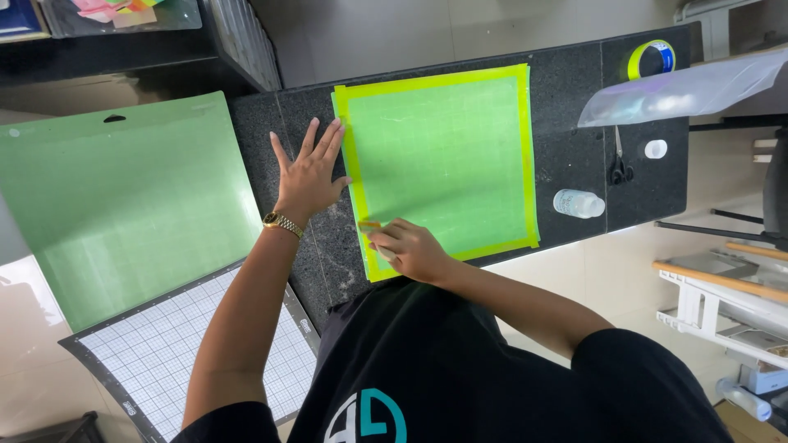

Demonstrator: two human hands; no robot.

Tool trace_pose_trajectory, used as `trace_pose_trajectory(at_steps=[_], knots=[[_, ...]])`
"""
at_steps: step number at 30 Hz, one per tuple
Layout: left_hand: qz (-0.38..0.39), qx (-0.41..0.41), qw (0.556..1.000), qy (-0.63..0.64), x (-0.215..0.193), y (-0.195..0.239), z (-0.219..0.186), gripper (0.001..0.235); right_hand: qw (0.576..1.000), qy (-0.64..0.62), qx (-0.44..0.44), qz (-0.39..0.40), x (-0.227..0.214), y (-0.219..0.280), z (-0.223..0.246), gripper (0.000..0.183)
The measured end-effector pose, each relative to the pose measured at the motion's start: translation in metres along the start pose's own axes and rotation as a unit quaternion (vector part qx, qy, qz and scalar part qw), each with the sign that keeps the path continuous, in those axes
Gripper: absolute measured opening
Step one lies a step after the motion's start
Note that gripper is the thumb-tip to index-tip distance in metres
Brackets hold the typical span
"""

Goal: Applying a layer of adhesive to a green cutting mat using a brush and a bottle of adhesive.

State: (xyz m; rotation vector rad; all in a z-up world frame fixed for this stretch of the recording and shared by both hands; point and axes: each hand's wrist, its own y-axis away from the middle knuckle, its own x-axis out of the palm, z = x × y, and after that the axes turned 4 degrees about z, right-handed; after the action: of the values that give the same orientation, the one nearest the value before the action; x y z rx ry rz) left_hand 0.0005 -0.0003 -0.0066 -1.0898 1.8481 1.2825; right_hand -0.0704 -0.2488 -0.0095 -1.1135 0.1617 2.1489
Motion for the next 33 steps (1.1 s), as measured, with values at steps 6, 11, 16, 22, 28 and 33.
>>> trace_pose_trajectory(at_steps=[6, 11, 16, 22, 28, 33], knots=[[-0.005, -0.014, 1.000, 0.018, -0.002, 0.001, -0.005, 0.089, 0.975, -0.109, 0.139, -0.137, -0.063, -0.052, -0.146, 0.012], [-0.001, -0.015, 1.000, 0.021, -0.003, 0.002, -0.005, 0.090, 0.975, 0.097, 0.099, -0.175, -0.113, -0.086, -0.191, 0.009], [-0.001, -0.001, 1.000, 0.020, -0.004, 0.001, -0.004, 0.089, 0.991, 0.074, 0.013, -0.111, -0.026, -0.059, -0.107, 0.006], [-0.005, -0.015, 1.000, 0.025, 0.006, 0.001, -0.002, 0.090, 0.998, 0.018, 0.017, -0.064, -0.058, -0.121, -0.125, 0.006], [-0.003, -0.016, 1.000, 0.025, -0.003, 0.001, -0.006, 0.091, 0.993, 0.074, -0.010, -0.095, -0.053, -0.094, -0.126, 0.008], [0.016, -0.018, 0.999, 0.030, -0.008, 0.001, -0.006, 0.091, 0.981, -0.189, -0.012, 0.040, -0.028, 0.013, -0.063, 0.012]])
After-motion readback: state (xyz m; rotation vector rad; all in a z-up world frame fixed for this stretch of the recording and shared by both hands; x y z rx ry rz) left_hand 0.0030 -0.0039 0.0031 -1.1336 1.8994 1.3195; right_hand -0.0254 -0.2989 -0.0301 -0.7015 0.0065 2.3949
